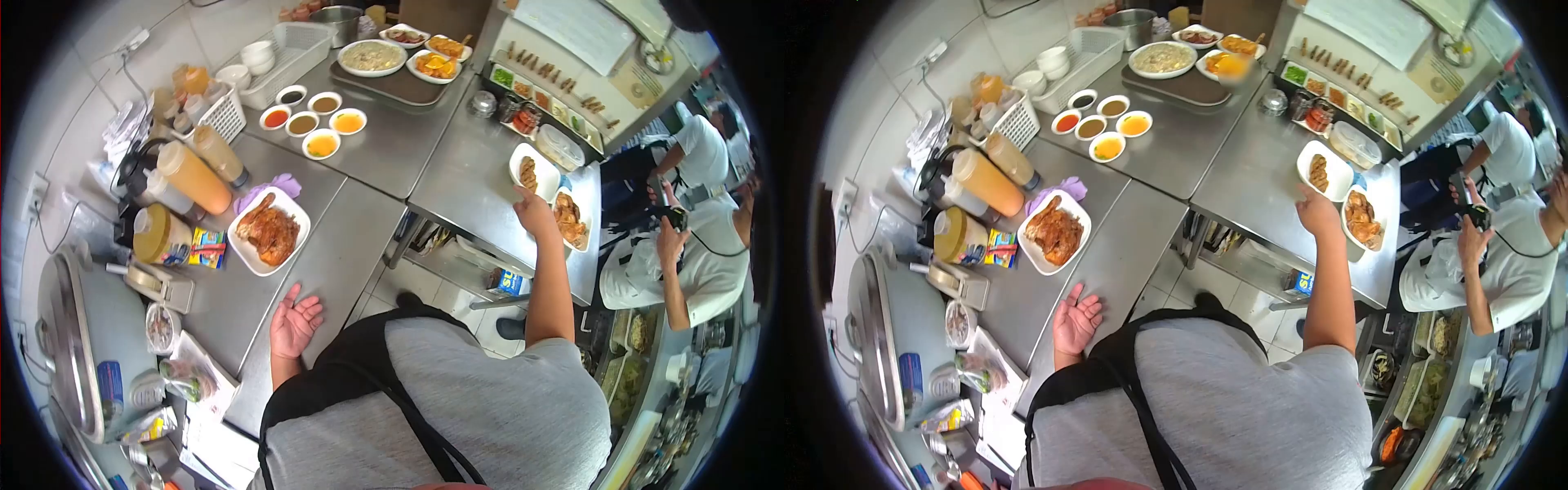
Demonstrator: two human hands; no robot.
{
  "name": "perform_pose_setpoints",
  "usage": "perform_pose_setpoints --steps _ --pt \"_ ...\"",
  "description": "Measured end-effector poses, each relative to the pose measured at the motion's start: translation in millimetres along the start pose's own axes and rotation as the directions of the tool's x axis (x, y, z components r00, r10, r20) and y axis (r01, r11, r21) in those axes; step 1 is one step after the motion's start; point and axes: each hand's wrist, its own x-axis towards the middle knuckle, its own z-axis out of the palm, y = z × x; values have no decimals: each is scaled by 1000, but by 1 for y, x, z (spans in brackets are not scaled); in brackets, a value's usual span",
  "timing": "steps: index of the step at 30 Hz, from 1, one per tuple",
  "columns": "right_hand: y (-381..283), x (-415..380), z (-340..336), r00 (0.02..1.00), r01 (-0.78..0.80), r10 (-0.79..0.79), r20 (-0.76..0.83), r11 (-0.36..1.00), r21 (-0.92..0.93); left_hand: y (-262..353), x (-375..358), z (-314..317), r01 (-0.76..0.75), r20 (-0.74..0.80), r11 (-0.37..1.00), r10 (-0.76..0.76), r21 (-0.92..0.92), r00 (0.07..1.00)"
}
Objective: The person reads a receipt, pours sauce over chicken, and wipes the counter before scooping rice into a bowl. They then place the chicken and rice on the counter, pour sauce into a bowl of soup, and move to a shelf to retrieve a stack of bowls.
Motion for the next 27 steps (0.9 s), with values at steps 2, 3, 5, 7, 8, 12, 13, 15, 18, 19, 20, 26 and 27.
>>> perform_pose_setpoints --steps 2,3,5,7,8,12,13,15,18,19,20,26,27 --pt "-6 20 19 988 64 -63 141 998 2 2 -3 7 0 -48 1000 0 8 999" --pt "-11 29 29 977 139 -141 157 990 25 2 -5 8 8 -37 1000 -8 7 999" --pt "-39 42 41 929 157 -156 337 987 25 4 -4 6 -7 -21 1000 7 6 1000" --pt "-40 66 79 890 367 -335 309 929 -49 3 0 5 -23 11 1000 23 -7 1000" --pt "-58 70 86 882 263 -227 413 964 -33 3 1 3 -39 13 999 40 -21 999" --pt "-101 76 122 849 376 -296 439 921 -107 -1 0 3 -90 9 995 90 -46 996" --pt "-111 76 129 872 361 -287 397 924 -126 0 0 3 -95 8 995 95 -42 995" --pt "-123 81 144 921 311 -254 296 936 -163 -1 0 6 -118 7 992 118 -48 993" --pt "-123 96 166 921 382 -355 162 905 -186 -3 1 7 -150 -57 988 148 -25 987" --pt "-120 99 170 910 411 -391 137 893 -186 -4 1 9 -180 -93 984 179 -3 979" --pt "-120 102 175 900 436 -422 110 880 -187 -6 1 12 -206 -126 978 207 21 970" --pt "-122 113 166 850 521 -510 134 851 -68 -12 4 19 -338 -155 940 342 54 927" --pt "-122 111 164 843 528 -517 149 849 -41 -13 3 19 -350 -157 935 354 54 922"
